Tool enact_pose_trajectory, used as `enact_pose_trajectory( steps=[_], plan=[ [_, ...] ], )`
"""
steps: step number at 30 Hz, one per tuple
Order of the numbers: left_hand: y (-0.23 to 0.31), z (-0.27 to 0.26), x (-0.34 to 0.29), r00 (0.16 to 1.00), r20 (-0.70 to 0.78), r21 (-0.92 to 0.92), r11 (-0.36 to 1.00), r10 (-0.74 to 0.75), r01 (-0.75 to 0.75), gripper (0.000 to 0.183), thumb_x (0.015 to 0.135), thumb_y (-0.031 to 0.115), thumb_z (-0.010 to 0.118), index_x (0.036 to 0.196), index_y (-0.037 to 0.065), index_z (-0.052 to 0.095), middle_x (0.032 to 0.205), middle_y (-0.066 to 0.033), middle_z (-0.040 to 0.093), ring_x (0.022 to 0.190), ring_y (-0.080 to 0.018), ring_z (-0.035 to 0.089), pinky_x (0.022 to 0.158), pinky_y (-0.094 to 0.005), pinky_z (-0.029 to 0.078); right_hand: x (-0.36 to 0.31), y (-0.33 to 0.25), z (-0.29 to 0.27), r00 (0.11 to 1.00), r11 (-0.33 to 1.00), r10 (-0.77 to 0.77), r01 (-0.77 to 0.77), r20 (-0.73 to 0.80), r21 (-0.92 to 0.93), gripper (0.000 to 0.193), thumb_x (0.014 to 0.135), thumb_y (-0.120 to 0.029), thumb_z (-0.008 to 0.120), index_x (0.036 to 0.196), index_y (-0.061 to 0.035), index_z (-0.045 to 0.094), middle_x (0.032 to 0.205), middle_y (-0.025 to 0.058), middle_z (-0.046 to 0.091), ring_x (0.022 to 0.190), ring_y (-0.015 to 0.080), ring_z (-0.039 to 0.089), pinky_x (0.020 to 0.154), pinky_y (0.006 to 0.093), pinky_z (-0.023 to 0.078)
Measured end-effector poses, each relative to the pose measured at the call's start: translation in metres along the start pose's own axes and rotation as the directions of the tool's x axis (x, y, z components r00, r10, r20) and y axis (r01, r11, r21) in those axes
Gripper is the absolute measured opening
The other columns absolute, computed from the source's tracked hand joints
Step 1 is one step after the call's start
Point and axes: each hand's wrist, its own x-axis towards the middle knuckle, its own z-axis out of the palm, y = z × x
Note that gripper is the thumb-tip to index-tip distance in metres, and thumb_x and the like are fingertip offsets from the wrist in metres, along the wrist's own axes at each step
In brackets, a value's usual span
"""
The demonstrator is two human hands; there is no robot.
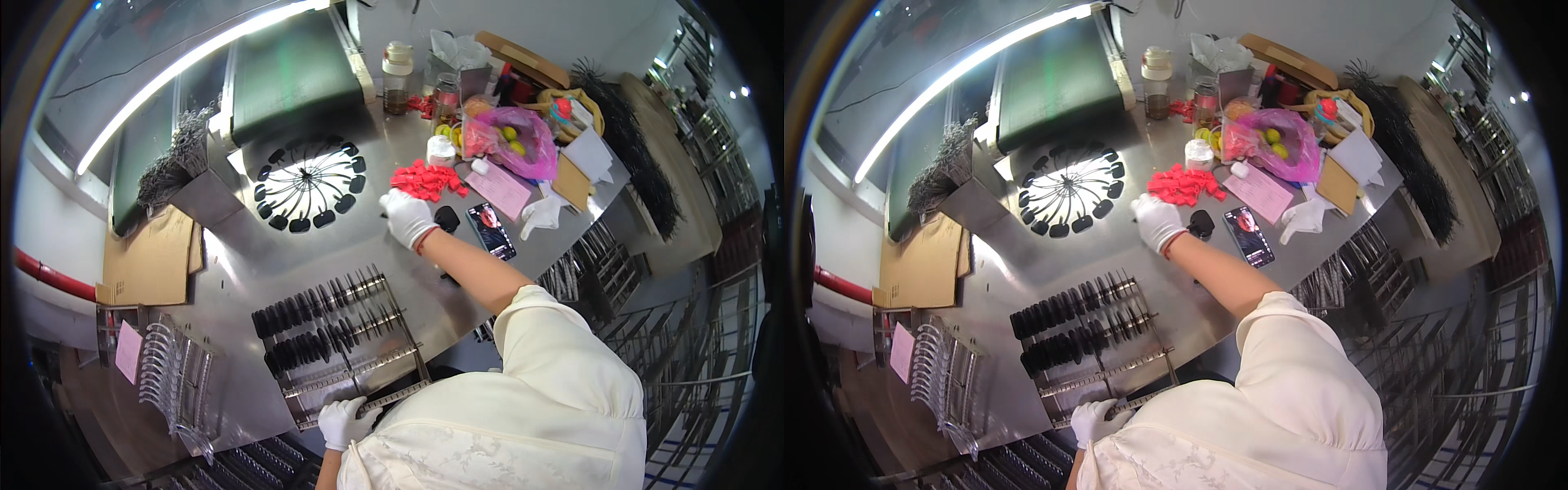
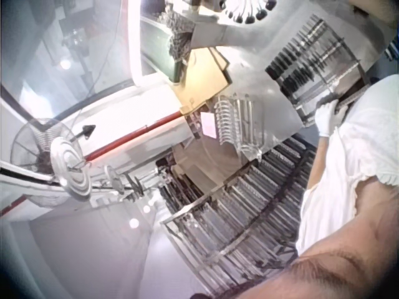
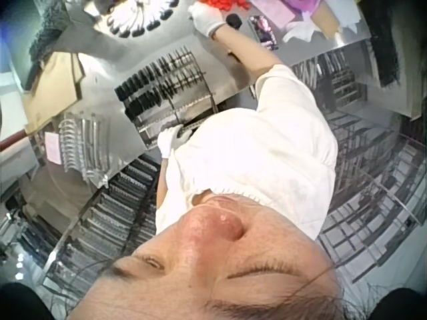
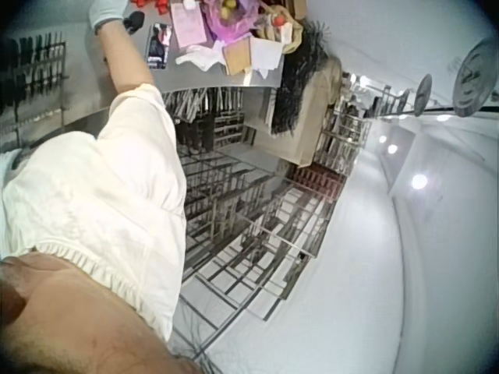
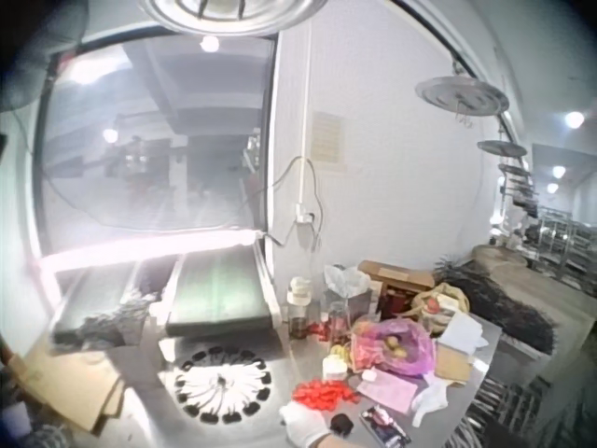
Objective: The person assembles small black components onto metal racks by hand, repeatedly picking up parts and placing them into slots. The person also handles clear plastic hangers and adjusts items on the stainless steel workbench.
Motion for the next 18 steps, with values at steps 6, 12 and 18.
enact_pose_trajectory(
  steps=[6, 12, 18],
  plan=[
    [0.004, 0.003, 0.036, 0.999, -0.040, -0.013, 1.000, 0.008, -0.009, 0.035, 0.071, 0.044, 0.084, 0.090, 0.015, 0.077, 0.072, -0.0035, 0.068, 0.068, -0.0242, 0.065, 0.065, -0.0395, 0.049, -0.018, 0.019, -0.028, 0.881, 0.968, 0.252, -0.237, 0.401, -0.088, 0.047, 0.077, -0.036, 0.081, 0.110, -0.0066, 0.064, 0.117, 0.0183, 0.060, 0.103, 0.0355, 0.065, 0.087, 0.0472, 0.055],
    [0.003, -0.032, 0.072, 0.996, 0.084, 0.024, 0.999, 0.034, -0.036, 0.045, 0.075, 0.039, 0.082, 0.108, 0.011, 0.071, 0.092, -0.0085, 0.070, 0.082, -0.0302, 0.066, 0.075, -0.0417, 0.051, -0.097, -0.086, -0.106, 0.973, 0.939, -0.141, 0.190, -0.185, 0.286, 0.025, 0.084, -0.023, 0.074, 0.101, -0.0084, 0.064, 0.093, 0.0132, 0.064, 0.086, 0.0311, 0.066, 0.073, 0.0441, 0.054],
    [-0.056, -0.109, 0.110, 0.884, -0.435, -0.170, 0.980, -0.170, 0.105, 0.046, 0.073, 0.009, 0.083, 0.116, 0.002, 0.068, 0.111, -0.0153, 0.067, 0.102, -0.0326, 0.064, 0.092, -0.0425, 0.052, -0.170, -0.162, -0.137, 0.634, 0.928, -0.305, 0.031, 0.711, 0.371, 0.043, 0.093, -0.050, 0.062, 0.100, -0.0075, 0.067, 0.088, 0.0163, 0.070, 0.085, 0.0326, 0.071, 0.076, 0.0451, 0.056]
  ],
)
